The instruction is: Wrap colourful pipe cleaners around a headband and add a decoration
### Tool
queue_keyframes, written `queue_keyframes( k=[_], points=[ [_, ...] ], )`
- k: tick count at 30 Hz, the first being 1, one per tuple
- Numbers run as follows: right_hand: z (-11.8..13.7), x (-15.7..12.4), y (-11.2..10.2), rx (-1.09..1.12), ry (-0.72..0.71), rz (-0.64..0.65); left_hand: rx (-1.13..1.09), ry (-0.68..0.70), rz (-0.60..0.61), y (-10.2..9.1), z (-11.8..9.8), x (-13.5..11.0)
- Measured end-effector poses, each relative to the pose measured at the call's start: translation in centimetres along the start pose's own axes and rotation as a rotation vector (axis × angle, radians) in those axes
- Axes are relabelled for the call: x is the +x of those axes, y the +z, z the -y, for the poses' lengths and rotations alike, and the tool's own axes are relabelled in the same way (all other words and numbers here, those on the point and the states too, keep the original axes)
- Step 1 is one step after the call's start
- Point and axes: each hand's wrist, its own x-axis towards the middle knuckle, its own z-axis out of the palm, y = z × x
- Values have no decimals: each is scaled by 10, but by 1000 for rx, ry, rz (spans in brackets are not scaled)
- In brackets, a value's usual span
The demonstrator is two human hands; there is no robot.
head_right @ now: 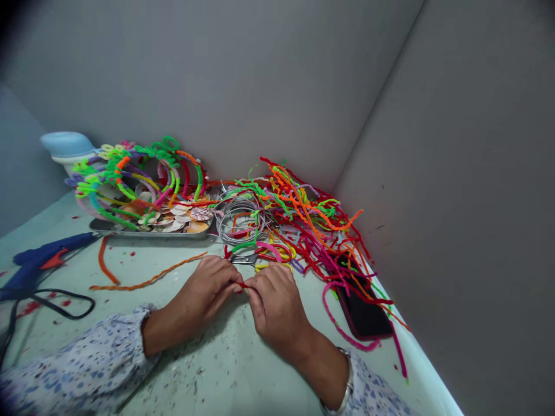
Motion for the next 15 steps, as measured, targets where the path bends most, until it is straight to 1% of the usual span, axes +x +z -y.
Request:
queue_keyframes(
  k=[6,8,15],
  points=[
    [1,0,0,-6,5,12,88,23,41,1,1,-1],
    [1,0,0,-4,4,17,81,23,58,1,1,-1],
    [1,0,1,-1,2,21,-15,2,56,-1,2,-1]
  ],
)
